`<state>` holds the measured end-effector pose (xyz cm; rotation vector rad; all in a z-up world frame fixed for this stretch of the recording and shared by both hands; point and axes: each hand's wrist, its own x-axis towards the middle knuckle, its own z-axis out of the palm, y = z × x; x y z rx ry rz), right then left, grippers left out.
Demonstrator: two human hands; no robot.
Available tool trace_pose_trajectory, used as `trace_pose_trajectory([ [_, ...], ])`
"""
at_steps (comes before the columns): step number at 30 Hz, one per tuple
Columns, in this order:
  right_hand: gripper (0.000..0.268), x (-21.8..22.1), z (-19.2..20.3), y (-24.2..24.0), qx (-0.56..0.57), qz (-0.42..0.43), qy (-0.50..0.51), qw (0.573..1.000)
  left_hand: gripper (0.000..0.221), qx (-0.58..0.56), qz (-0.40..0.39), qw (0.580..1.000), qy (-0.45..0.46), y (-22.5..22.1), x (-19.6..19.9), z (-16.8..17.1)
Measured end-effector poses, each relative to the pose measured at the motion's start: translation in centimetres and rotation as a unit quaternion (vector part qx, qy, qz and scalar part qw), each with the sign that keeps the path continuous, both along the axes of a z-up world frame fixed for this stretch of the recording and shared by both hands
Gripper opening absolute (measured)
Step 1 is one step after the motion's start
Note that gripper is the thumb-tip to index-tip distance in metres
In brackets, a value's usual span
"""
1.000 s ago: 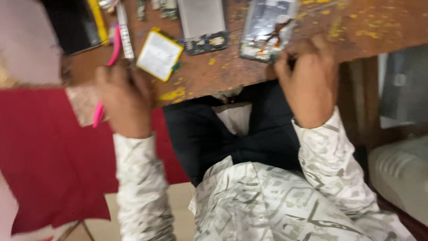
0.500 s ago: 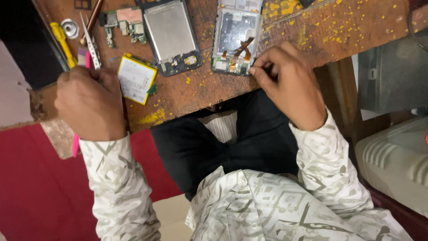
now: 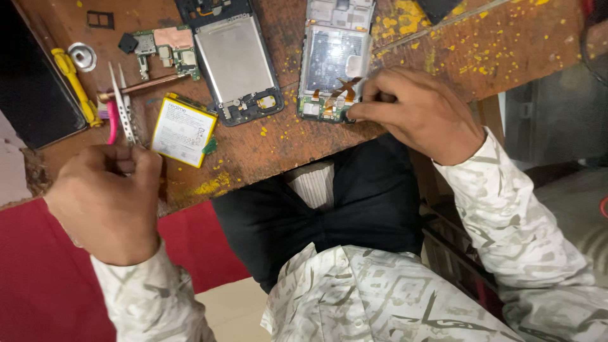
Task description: The person uses tweezers to carefully lift and adjust a flexible ribbon cable inside a disassembled smartphone chassis. They manipulate the cable to align it with the motherboard connectors while holding the device steady with their other hand.
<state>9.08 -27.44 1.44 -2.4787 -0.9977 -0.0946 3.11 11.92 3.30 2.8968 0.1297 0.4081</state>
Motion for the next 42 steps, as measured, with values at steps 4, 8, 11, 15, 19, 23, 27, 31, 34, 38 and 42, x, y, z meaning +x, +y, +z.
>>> trace_pose_trajectory([
  [4,0.023,0.8,-0.6,-0.4,0.012,0.023,-0.004,1.000,0.010,-0.159,0.075,0.977,0.119,2.1,1.2,1.6],
  [8,0.023,0.9,-1.2,-0.7,0.042,0.037,-0.009,0.998,0.022,-0.233,0.098,0.949,0.188,7.0,3.2,1.5],
  [11,0.023,1.3,-1.8,-1.0,0.057,0.036,-0.015,0.998,0.032,-0.238,0.086,0.957,0.138,9.9,3.8,-0.6],
  [15,0.020,1.3,-2.3,-1.1,0.059,0.047,-0.027,0.997,0.021,-0.151,0.028,0.983,0.097,9.9,2.0,-0.4],
  [19,0.021,1.5,-2.5,-1.2,0.058,0.052,-0.026,0.997,0.025,-0.203,0.073,0.969,0.119,6.0,0.8,3.0],
  [23,0.018,1.5,-2.1,-1.1,0.067,0.058,-0.017,0.996,0.025,-0.211,0.088,0.966,0.117,4.5,1.7,4.2],
  [27,0.015,1.6,-1.2,-0.7,0.070,0.054,-0.006,0.996,0.025,-0.218,0.088,0.967,0.096,4.9,1.8,3.6],
  [31,0.012,1.5,-0.8,-0.1,0.042,0.038,0.004,0.998,0.025,-0.241,0.095,0.964,0.061,5.7,0.5,2.6],
  [34,0.012,1.5,-0.6,0.1,0.035,0.032,0.002,0.999,0.025,-0.297,0.107,0.949,-0.005,6.1,-0.5,2.3],
  [38,0.011,1.1,-0.7,0.3,0.044,0.014,0.007,0.999,0.025,-0.457,0.096,0.876,-0.121,4.6,-3.7,1.2],
  [42,0.013,1.2,-0.8,0.4,0.058,0.010,-0.002,0.998,0.026,-0.667,-0.010,0.721,-0.189,1.1,-6.6,-0.2],
])
